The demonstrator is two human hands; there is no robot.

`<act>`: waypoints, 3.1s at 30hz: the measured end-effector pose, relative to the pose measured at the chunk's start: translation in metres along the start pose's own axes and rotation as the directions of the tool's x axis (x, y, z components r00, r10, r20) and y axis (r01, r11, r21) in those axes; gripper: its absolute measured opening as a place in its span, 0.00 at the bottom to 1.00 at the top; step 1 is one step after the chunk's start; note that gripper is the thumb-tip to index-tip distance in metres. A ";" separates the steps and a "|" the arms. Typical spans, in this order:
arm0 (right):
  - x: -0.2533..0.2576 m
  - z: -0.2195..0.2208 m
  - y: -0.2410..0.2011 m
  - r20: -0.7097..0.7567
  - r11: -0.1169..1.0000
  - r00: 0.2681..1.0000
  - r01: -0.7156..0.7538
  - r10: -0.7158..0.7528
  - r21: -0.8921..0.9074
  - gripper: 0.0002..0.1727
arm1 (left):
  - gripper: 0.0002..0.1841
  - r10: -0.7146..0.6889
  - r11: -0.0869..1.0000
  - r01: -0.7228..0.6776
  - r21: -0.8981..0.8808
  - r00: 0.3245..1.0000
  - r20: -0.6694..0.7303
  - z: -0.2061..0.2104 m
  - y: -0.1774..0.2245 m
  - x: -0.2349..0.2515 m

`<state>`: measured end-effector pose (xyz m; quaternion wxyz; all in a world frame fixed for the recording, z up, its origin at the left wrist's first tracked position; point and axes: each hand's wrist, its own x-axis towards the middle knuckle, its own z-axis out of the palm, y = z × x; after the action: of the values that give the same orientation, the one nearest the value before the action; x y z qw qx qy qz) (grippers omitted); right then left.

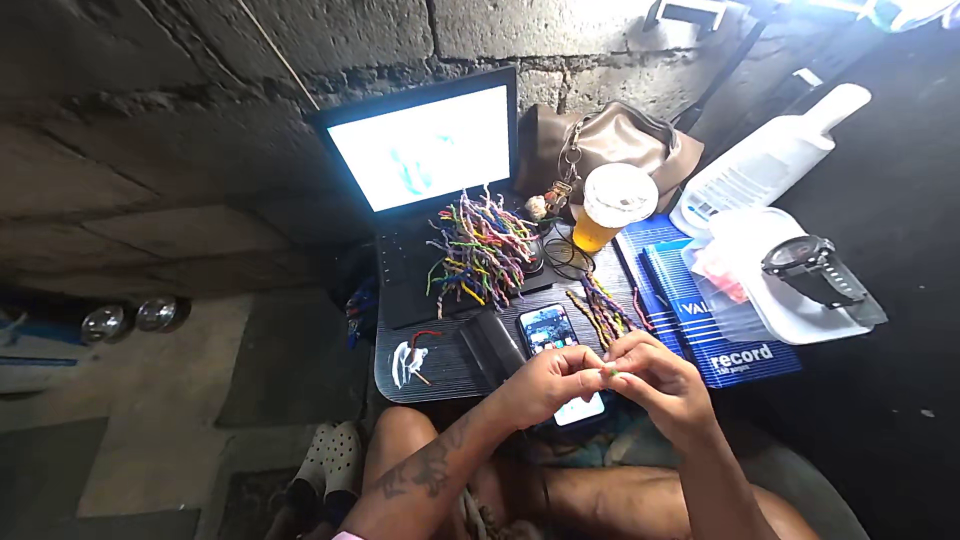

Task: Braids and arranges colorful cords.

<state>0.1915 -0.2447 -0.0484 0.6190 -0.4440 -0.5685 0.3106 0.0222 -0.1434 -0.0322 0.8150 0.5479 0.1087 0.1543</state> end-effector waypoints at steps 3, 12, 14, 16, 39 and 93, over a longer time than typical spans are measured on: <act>0.000 0.012 0.001 -0.051 0.929 0.979 -0.169 0.196 0.330 0.04 | 0.07 0.228 0.917 -0.178 0.357 0.969 -0.101 0.006 -0.003 -0.001; 0.002 0.001 0.006 -0.021 0.940 0.989 0.133 -0.147 -0.315 0.12 | 0.08 0.166 0.952 -0.135 0.274 0.982 -0.093 0.002 -0.002 0.000; 0.002 -0.002 0.008 0.005 0.886 0.980 0.180 -0.196 -0.427 0.15 | 0.08 0.161 0.949 -0.128 0.288 0.983 -0.091 0.002 -0.002 0.001; 0.002 -0.001 0.009 0.000 0.855 0.976 0.192 -0.220 -0.482 0.15 | 0.08 0.176 0.933 -0.133 0.334 0.979 -0.102 0.002 -0.001 0.000; -0.002 -0.018 -0.001 0.210 0.990 0.978 0.046 -0.018 -0.130 0.13 | 0.05 0.022 0.991 -0.031 0.129 0.998 0.067 -0.007 0.003 -0.001; 0.000 0.005 0.007 -0.086 0.923 0.984 0.115 -0.157 -0.367 0.12 | 0.05 0.014 0.991 -0.006 0.132 0.998 -0.056 -0.001 -0.001 0.000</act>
<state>0.1876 -0.2414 -0.0547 0.5785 -0.5265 -0.6090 0.1313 0.0224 -0.1431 -0.0338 0.7729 0.5963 0.1391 0.1665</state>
